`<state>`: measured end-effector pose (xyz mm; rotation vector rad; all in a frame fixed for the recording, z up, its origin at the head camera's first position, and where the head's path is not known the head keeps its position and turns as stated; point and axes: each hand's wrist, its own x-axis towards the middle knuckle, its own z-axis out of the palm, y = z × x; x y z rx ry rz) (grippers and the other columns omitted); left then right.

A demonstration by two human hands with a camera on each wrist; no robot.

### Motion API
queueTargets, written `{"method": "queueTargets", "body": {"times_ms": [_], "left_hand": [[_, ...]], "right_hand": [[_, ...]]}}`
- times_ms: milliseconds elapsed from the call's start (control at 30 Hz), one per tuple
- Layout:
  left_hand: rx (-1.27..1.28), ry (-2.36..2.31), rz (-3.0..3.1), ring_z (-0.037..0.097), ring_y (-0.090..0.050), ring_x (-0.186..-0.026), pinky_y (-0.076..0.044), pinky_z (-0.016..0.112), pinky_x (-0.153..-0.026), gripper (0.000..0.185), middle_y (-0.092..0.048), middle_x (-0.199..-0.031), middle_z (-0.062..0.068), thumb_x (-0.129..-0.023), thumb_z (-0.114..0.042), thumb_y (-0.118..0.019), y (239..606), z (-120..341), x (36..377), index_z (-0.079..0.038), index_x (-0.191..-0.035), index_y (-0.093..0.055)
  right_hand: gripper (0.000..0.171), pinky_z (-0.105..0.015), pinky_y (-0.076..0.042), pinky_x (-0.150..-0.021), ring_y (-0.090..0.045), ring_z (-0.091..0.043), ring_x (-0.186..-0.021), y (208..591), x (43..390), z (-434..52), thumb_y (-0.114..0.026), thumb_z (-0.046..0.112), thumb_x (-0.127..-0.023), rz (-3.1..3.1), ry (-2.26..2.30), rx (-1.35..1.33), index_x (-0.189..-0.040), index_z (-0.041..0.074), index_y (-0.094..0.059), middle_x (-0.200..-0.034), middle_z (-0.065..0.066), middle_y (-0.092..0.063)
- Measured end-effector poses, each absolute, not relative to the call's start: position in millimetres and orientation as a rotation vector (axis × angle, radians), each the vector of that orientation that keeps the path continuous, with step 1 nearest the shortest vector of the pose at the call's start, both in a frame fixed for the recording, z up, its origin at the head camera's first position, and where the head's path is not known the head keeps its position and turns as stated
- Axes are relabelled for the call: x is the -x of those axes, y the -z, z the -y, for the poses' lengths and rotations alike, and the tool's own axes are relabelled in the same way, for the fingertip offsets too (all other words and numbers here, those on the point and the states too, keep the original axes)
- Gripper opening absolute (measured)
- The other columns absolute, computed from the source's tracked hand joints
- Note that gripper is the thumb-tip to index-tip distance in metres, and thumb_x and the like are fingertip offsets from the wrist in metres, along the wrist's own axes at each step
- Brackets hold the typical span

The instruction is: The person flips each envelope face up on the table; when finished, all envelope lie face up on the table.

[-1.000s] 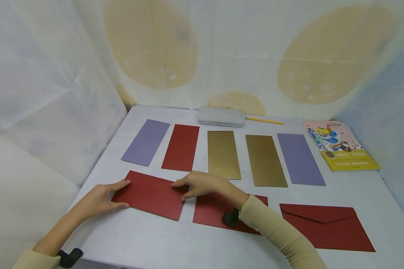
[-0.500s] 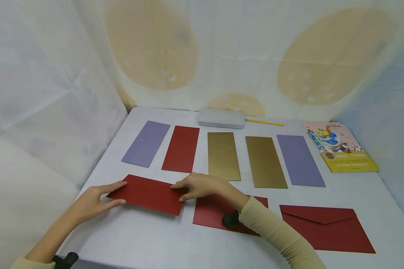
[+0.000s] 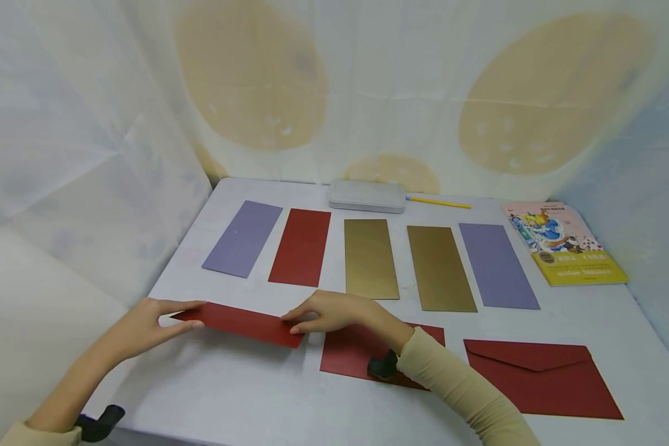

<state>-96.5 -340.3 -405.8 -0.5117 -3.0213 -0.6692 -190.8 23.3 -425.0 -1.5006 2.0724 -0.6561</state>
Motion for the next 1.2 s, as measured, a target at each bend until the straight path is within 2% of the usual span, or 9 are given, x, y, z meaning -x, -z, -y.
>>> {"method": "queueTargets", "body": {"times_ms": [333,567,833,933,1000,1100,1200], "left_hand": [[0.520,0.746,3.140,0.014,-0.064,-0.105,-0.050,0.040,-0.084,0.045,-0.069,-0.109,-0.012,-0.089,-0.049,-0.064,389.4,336.0,111.1,-0.018,-0.121,-0.070],[0.573,0.803,3.158,0.026,-0.063,-0.109,-0.049,0.049,-0.086,0.043,-0.069,-0.114,-0.002,-0.094,-0.046,-0.060,378.9,332.2,126.2,-0.014,-0.121,-0.070],[0.553,0.810,3.122,0.027,-0.062,-0.109,-0.047,0.050,-0.086,0.042,-0.069,-0.115,-0.002,-0.094,-0.045,-0.060,381.2,328.8,136.5,-0.016,-0.122,-0.069],[0.524,0.795,3.067,0.023,-0.062,-0.110,-0.047,0.044,-0.083,0.043,-0.068,-0.116,-0.006,-0.092,-0.046,-0.062,383.8,328.1,136.5,-0.019,-0.125,-0.067],[0.509,0.793,3.001,0.021,-0.061,-0.111,-0.046,0.035,-0.080,0.044,-0.067,-0.117,-0.008,-0.089,-0.045,-0.067,386.9,328.2,135.1,-0.021,-0.127,-0.067],[0.553,0.776,2.861,0.019,-0.062,-0.109,-0.040,0.021,-0.074,0.047,-0.068,-0.117,-0.008,-0.083,-0.037,-0.076,393.0,329.5,132.8,-0.020,-0.126,-0.067],[0.626,0.780,2.704,0.015,-0.063,-0.108,-0.039,0.011,-0.077,0.053,-0.068,-0.116,-0.002,-0.074,-0.025,-0.085,398.1,331.7,130.8,-0.017,-0.124,-0.068]], "right_hand": [[0.043,-0.022,-0.036,-0.102,-0.045,-0.004,-0.128,404.7,183.4,-43.3,-0.055,0.028,-0.100,-2.171,0.854,1.640,-0.139,0.012,-0.053,-0.139,0.003,-0.053],[0.048,-0.020,-0.037,-0.101,-0.038,-0.004,-0.133,387.9,163.6,-50.0,-0.058,0.028,-0.098,-2.196,0.899,1.860,-0.143,0.012,-0.049,-0.144,0.003,-0.048],[0.049,-0.021,-0.038,-0.100,-0.041,-0.007,-0.132,390.2,157.1,-48.9,-0.060,0.029,-0.097,-2.326,0.777,1.888,-0.142,0.013,-0.050,-0.143,0.002,-0.049],[0.050,-0.021,-0.038,-0.100,-0.040,-0.007,-0.133,391.9,159.8,-49.7,-0.060,0.029,-0.097,-2.343,0.763,1.881,-0.143,0.012,-0.048,-0.143,0.001,-0.049],[0.051,-0.021,-0.037,-0.101,-0.040,-0.007,-0.133,392.2,161.7,-49.7,-0.061,0.028,-0.097,-2.340,0.771,1.878,-0.143,0.011,-0.048,-0.143,0.000,-0.049],[0.052,-0.021,-0.037,-0.101,-0.040,-0.007,-0.133,391.8,164.7,-49.5,-0.063,0.026,-0.096,-2.322,0.806,1.867,-0.143,0.010,-0.048,-0.143,0.000,-0.049],[0.052,-0.020,-0.037,-0.100,-0.040,-0.007,-0.133,392.8,168.8,-49.6,-0.064,0.024,-0.095,-2.286,0.856,1.844,-0.142,0.009,-0.049,-0.143,-0.001,-0.049]]}}
